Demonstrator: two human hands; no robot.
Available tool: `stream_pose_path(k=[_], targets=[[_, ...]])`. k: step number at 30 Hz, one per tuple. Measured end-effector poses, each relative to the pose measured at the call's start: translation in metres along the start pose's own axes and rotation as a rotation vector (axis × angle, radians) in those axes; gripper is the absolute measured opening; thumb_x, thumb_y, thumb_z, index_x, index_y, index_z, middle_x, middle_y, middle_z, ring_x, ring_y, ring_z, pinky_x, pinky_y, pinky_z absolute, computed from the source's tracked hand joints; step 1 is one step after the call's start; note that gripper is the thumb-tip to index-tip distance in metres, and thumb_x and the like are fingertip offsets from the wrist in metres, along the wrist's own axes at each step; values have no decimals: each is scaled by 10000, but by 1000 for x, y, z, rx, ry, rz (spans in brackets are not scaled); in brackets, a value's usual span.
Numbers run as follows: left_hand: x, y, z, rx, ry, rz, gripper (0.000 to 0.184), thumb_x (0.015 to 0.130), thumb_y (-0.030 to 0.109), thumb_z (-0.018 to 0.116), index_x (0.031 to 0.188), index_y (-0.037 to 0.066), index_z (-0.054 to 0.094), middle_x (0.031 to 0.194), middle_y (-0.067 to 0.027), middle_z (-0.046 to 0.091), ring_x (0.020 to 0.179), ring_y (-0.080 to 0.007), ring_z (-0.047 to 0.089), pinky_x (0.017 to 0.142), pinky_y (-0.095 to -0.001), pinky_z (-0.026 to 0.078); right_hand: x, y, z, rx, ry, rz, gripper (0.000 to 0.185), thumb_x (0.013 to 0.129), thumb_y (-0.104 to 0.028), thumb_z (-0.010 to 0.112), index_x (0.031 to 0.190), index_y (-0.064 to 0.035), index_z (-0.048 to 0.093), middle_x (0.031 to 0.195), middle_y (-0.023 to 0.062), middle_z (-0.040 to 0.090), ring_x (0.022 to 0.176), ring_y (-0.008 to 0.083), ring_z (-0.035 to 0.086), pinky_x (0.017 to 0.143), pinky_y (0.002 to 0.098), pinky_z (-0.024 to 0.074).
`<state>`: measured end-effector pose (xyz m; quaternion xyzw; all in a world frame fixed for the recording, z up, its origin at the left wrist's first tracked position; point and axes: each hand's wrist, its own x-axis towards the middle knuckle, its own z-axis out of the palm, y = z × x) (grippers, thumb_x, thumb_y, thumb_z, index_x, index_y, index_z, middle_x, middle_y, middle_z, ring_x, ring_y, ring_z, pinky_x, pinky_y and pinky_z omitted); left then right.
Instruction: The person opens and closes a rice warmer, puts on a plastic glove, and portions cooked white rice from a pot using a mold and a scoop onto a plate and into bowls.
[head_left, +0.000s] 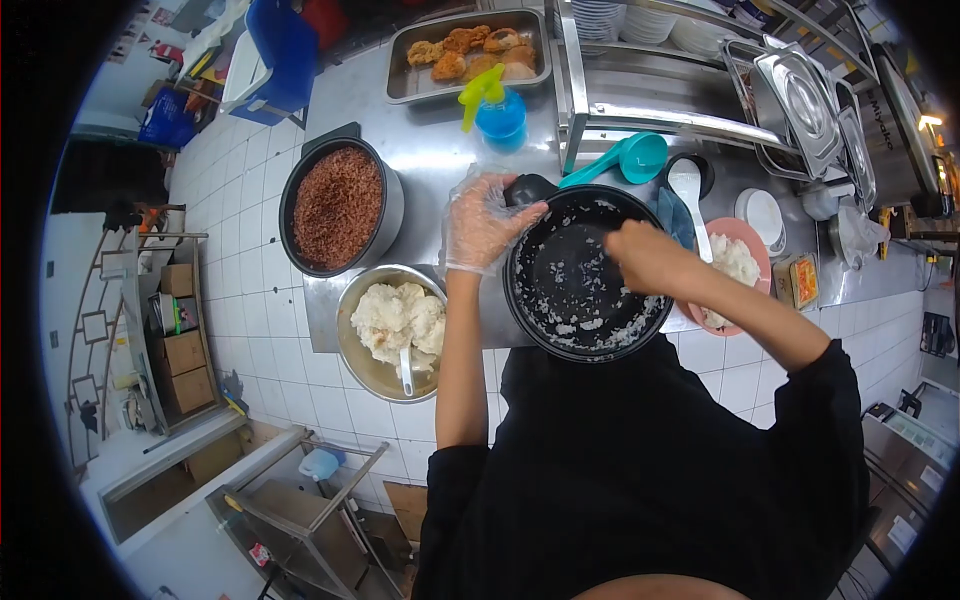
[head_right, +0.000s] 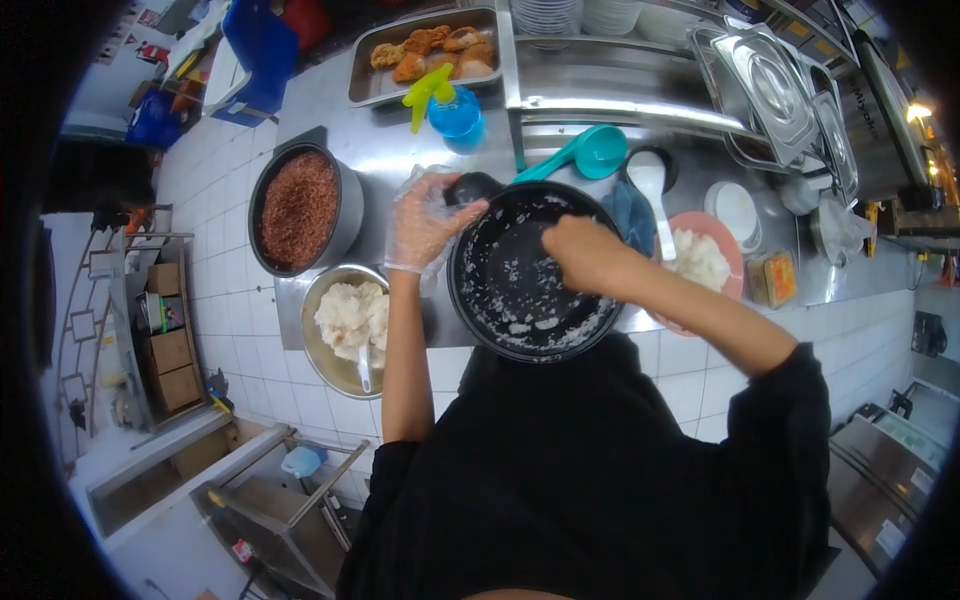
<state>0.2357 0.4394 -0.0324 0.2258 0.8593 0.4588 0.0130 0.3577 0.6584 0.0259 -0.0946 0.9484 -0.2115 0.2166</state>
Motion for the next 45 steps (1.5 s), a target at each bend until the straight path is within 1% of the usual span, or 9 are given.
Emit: stream_pose_path(k=[11, 14, 15, 18, 22, 34, 39, 41, 45], targets=[[-2, -10, 1, -77, -43, -87, 550, 626, 400, 914, 996, 45, 716, 950, -126, 720, 888, -267, 695, 826, -366, 544, -5, 4, 16, 733, -319, 403, 72, 786, -76, 698, 824, -16, 714, 796, 160, 715, 717, 246, 709, 614, 382, 546], [-3, -18, 7, -129, -35, -97, 556, 625, 409, 916, 989, 41, 713, 945, -126, 721, 878, -260, 697, 818, -362, 546, 9, -2, 30, -107, -105, 70, 55, 751, -104, 702, 786, -67, 724, 775, 132, 714, 708, 267, 700, 701, 433, 526], [-4, -23, 10, -154, -30, -102, 559, 623, 411, 917, 988, 41, 712, 946, -127, 722, 877, -258, 698, 815, -362, 547, 13, -5, 43, -337, -38, -24, 64, 711, -138, 705, 768, -129, 734, 751, 97, 708, 743, 268, 688, 871, 462, 446], [-6, -25, 10, -160, -23, -117, 566, 618, 417, 919, 984, 40, 710, 949, -131, 723, 873, -254, 700, 808, -365, 549, 28, -15, 66, -393, 160, -262, 104, 704, -159, 756, 800, -135, 725, 734, 86, 687, 805, 234, 647, 896, 428, 357], [-10, -26, 9, -171, -13, -138, 579, 611, 424, 923, 990, 42, 708, 955, -132, 724, 877, -252, 700, 809, -368, 548, 54, 4, 45, -69, -160, -314, 130, 664, -259, 786, 715, -170, 706, 701, 24, 684, 784, 216, 650, 880, 399, 314], [-29, -15, -15, -232, 75, -263, 559, 663, 351, 915, 1058, 25, 691, 996, -112, 714, 921, -213, 682, 838, -338, 546, 57, 25, 3, 372, -222, -350, 265, 724, -355, 823, 780, -111, 738, 802, 9, 740, 765, 167, 663, 835, 350, 369], [-68, 10, -81, -564, 402, -311, 420, 810, 150, 815, 1168, 10, 645, 1116, -91, 670, 997, -228, 654, 910, -331, 535, 49, -5, -33, 536, -73, -360, 259, 726, -303, 828, 781, -70, 729, 810, 51, 742, 765, 192, 701, 770, 295, 507], [-90, -12, -114, -235, 604, -270, 357, 928, 244, 690, 1188, 5, 641, 1177, -130, 632, 1092, -222, 602, 933, -327, 507, 50, -40, -43, 445, 115, -350, 203, 747, -253, 809, 796, -75, 725, 797, 62, 732, 770, 200, 695, 832, 332, 483], [-137, -23, -163, -523, 1146, -449, 583, 929, 443, 641, 1285, -3, 525, 1225, -148, 571, 1093, -266, 592, 880, -412, 533, 58, -128, -19, 109, 390, -373, 113, 809, -188, 733, 899, -124, 707, 889, 18, 703, 944, 196, 634, 962, 471, 383]])
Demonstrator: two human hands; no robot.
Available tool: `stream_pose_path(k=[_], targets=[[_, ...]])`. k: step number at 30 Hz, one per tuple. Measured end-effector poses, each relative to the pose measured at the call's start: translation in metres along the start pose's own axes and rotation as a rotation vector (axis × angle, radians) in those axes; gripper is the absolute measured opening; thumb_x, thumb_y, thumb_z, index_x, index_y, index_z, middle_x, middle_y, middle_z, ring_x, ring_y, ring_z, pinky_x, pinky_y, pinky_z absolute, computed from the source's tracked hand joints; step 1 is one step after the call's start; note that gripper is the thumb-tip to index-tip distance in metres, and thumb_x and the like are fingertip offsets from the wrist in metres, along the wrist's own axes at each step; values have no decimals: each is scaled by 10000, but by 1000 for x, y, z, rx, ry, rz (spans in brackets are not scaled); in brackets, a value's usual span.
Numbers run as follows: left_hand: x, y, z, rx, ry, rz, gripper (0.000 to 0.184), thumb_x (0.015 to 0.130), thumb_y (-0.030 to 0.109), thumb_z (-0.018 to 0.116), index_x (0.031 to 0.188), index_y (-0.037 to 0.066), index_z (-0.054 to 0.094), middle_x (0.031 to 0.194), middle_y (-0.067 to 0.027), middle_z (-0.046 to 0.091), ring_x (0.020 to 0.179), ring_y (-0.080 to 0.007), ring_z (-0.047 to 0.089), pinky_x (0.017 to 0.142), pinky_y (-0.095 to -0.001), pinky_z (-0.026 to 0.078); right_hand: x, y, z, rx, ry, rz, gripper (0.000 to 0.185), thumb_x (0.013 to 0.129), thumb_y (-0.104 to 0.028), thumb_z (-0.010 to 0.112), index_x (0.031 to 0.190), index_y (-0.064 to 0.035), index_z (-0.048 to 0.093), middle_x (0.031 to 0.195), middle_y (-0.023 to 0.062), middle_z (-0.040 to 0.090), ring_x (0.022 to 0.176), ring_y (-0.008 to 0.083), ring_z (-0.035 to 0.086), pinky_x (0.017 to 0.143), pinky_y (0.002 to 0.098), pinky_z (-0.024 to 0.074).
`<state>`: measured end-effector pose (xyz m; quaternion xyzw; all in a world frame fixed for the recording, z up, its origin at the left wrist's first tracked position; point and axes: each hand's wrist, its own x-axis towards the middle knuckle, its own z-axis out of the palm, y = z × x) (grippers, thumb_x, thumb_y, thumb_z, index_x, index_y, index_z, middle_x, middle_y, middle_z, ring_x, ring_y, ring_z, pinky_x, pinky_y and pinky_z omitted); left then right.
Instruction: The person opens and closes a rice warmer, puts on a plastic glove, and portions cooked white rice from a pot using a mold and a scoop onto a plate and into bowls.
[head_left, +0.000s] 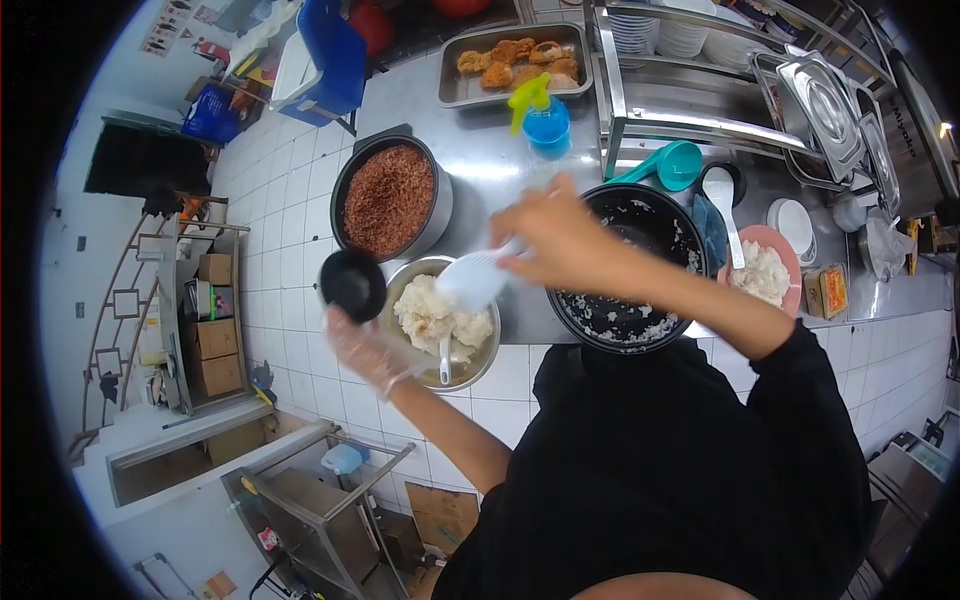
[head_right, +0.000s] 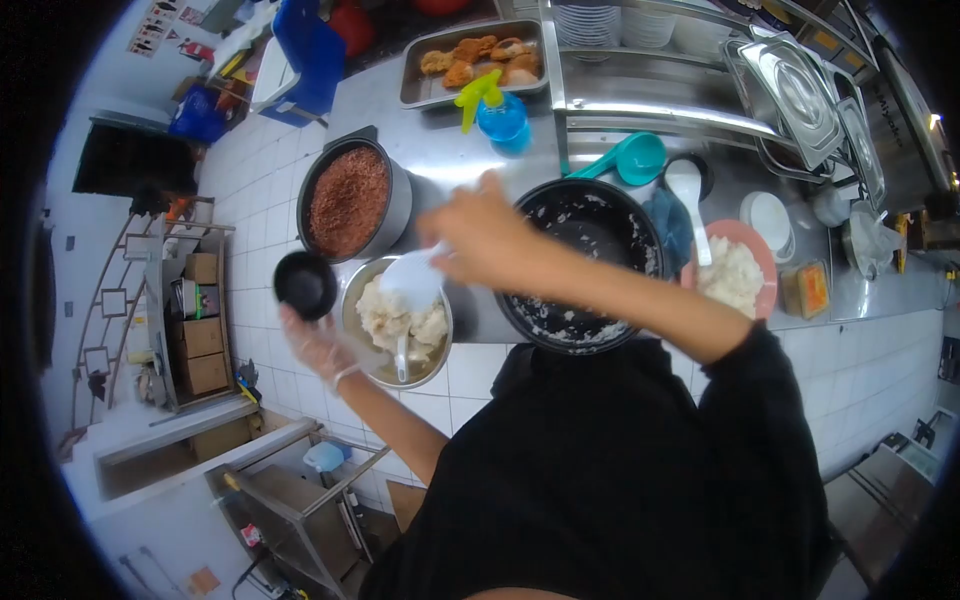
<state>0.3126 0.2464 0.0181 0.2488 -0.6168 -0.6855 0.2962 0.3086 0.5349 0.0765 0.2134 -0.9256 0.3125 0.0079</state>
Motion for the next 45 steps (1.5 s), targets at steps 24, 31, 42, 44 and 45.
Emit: stream_pose_path(k=[24, 31, 42, 44, 45], targets=[[-176, 25, 161, 851, -1427, 298, 443, 856, 408, 725, 1076, 24, 712, 1000, -199, 696, 918, -336, 670, 854, -369, 514, -388, 175, -26, 71, 800, 1076, 254, 818, -148, 711, 1017, -10, 632, 925, 149, 667, 928, 287, 645, 844, 374, 495], [-132, 20, 112, 616, -770, 117, 422, 914, 330, 709, 1163, -9, 679, 1073, -99, 685, 980, -181, 621, 869, -314, 493, -372, 183, -26, -79, 694, 1010, 333, 851, -96, 665, 1158, -2, 579, 1084, 170, 637, 988, 302, 605, 836, 390, 479], [-187, -6, 29, 836, -477, -111, 392, 933, 290, 687, 1111, -59, 658, 872, -105, 688, 801, -181, 634, 778, -299, 507, -188, 185, -25, 774, 384, 568, 220, 956, -39, 587, 1176, -26, 596, 946, 46, 635, 882, 99, 579, 746, 230, 460], [-197, -25, 21, 837, -456, -230, 393, 977, 320, 611, 1073, -59, 654, 828, -153, 678, 785, -272, 653, 773, -361, 518, -174, 192, -12, 854, 344, 534, 224, 963, -41, 584, 1186, -26, 597, 940, 27, 616, 869, 84, 562, 745, 222, 454], [-198, -43, 12, 883, -417, -21, 405, 990, 337, 570, 1067, -53, 651, 826, -176, 670, 801, -321, 647, 780, -398, 512, -170, 195, -7, 892, 326, 518, 226, 967, -42, 583, 1191, -26, 598, 937, 18, 607, 862, 76, 554, 745, 219, 452]])
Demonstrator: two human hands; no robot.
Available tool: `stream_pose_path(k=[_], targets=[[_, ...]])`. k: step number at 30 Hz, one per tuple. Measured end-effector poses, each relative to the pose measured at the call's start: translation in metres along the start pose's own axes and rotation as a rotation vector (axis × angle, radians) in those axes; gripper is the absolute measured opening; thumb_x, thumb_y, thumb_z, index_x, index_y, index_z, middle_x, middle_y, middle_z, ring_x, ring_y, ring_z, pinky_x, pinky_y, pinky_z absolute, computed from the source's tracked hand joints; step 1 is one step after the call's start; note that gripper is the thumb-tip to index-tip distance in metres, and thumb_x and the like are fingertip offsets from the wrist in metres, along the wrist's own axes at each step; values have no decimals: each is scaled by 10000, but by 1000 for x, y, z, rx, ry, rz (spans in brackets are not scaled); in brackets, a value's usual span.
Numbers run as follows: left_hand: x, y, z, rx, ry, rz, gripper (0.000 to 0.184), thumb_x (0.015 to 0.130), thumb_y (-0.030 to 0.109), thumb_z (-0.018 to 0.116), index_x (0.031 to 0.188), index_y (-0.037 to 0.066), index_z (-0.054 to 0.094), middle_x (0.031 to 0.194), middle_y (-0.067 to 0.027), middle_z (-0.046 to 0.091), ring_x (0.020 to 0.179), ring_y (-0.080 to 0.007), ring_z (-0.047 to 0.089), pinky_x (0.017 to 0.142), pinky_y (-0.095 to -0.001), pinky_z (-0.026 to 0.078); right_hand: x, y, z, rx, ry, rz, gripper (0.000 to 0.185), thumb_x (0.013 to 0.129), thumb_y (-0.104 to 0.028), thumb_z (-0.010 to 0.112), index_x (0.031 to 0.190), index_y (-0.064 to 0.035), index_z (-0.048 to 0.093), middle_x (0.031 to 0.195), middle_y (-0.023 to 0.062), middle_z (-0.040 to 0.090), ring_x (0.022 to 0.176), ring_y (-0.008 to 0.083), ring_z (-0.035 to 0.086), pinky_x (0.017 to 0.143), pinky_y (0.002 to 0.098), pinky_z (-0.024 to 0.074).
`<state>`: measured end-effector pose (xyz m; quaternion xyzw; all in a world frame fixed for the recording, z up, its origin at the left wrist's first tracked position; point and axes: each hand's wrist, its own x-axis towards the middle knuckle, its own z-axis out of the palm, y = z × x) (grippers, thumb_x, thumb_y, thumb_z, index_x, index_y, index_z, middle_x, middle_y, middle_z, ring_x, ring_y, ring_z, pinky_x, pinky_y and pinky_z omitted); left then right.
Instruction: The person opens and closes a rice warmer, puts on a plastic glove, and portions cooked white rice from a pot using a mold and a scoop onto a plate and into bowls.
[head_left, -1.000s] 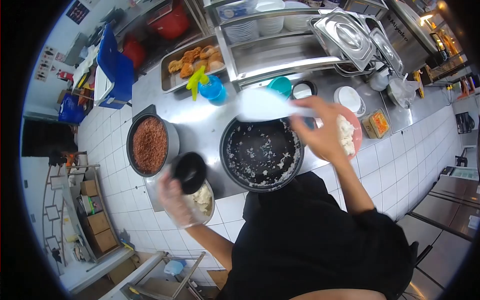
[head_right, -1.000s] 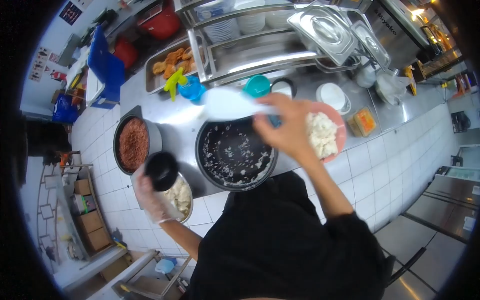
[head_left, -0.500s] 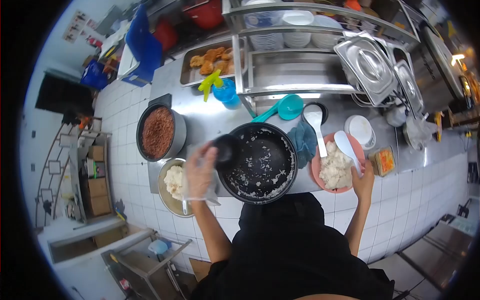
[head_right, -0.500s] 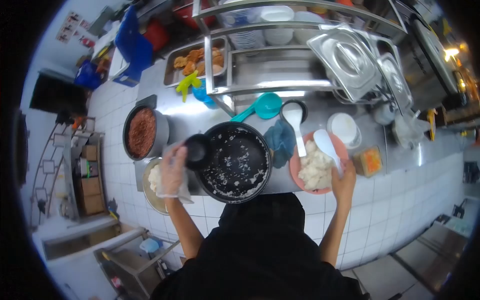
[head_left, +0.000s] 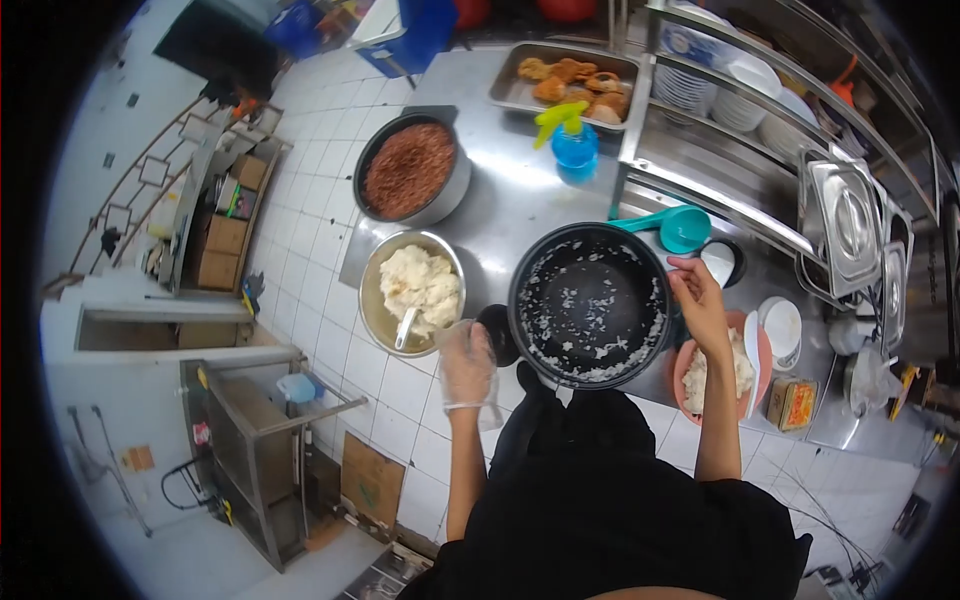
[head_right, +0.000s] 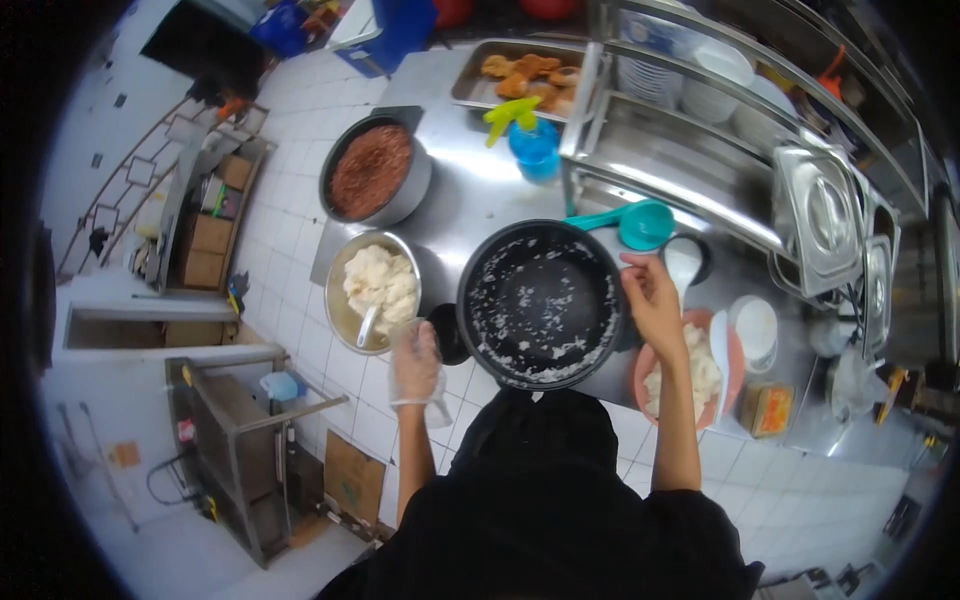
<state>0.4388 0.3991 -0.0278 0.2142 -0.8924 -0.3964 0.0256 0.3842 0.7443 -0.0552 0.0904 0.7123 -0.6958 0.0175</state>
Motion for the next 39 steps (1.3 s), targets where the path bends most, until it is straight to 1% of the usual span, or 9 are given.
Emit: stream_pose_path(k=[2, 10, 19, 25, 27, 29, 33, 36, 39], targets=[[-6, -29, 12, 172, 226, 303, 441, 1018, 372, 488, 1055, -39, 644, 822, -223, 656, 831, -421, 636, 794, -470, 501, 2, 4, 4, -52, 10, -60, 262, 944, -20, 604, 1205, -25, 600, 928, 7, 589, 836, 69, 542, 738, 207, 448], [-24, -74, -14, -302, -209, -261, 594, 1014, 508, 432, 1096, -44, 634, 972, -273, 651, 927, -410, 629, 838, -462, 481, -12, -7, -9, -460, 223, -150, 306, 912, -130, 659, 1201, -40, 617, 957, 59, 649, 779, 133, 619, 673, 268, 478], [1, 25, -26, -52, -4, 565, 307, 923, 289, 640, 1055, 15, 685, 1012, -227, 667, 949, -362, 621, 868, -445, 474, -8, -18, 0, -572, 237, -153, 291, 894, -177, 684, 1161, -69, 644, 968, 62, 650, 728, 122, 581, 668, 271, 475], [71, 48, 25, 153, -440, 398, 169, 815, 145, 657, 963, 79, 705, 993, -193, 688, 943, -393, 643, 855, -480, 498, 40, -7, -11, -603, -37, -88, 279, 892, -237, 701, 1054, -11, 672, 710, 70, 622, 638, 128, 541, 573, 308, 422], [66, 40, 44, 41, -332, 283, 423, 797, 79, 635, 1215, 110, 574, 1029, -227, 673, 974, -442, 627, 867, -507, 494, 49, -2, -18, -666, -97, -32, 304, 882, -272, 718, 1004, 3, 670, 686, 40, 608, 615, 110, 521, 541, 300, 405], [59, 31, 59, -124, -225, 265, 538, 836, 54, 563, 1352, -52, 458, 1325, -342, 510, 1217, -458, 524, 1044, -468, 429, 52, 2, -23, -662, -132, -7, 289, 879, -227, 730, 1048, -4, 659, 691, -19, 562, 609, 76, 468, 530, 260, 364], [42, 64, 27, -166, -148, 403, 340, 757, -23, 597, 1083, -35, 499, 906, -263, 621, 868, -484, 609, 773, -502, 513, 40, -7, -42, -385, -210, 198, 442, 878, -126, 704, 1275, -50, 523, 983, 42, 629, 785, 92, 545, 603, 217, 395], [30, 86, -31, -278, 39, 559, 328, 770, -6, 588, 1087, -20, 506, 862, -216, 618, 779, -431, 628, 714, -501, 517, 41, -4, -90, -226, -115, 173, 702, 880, -231, 724, 1477, -159, 361, 1317, 116, 559, 1182, 211, 541, 947, 421, 455], [9, 91, -124, -189, 294, 675, 333, 794, 46, 595, 1112, -9, 509, 926, -189, 629, 833, -375, 652, 717, -487, 530, -42, -133, 44, -688, -163, -209, 605, 920, -317, 674, 1402, 3, 496, 1409, 258, 468, 1192, 349, 510, 1027, 444, 399]])
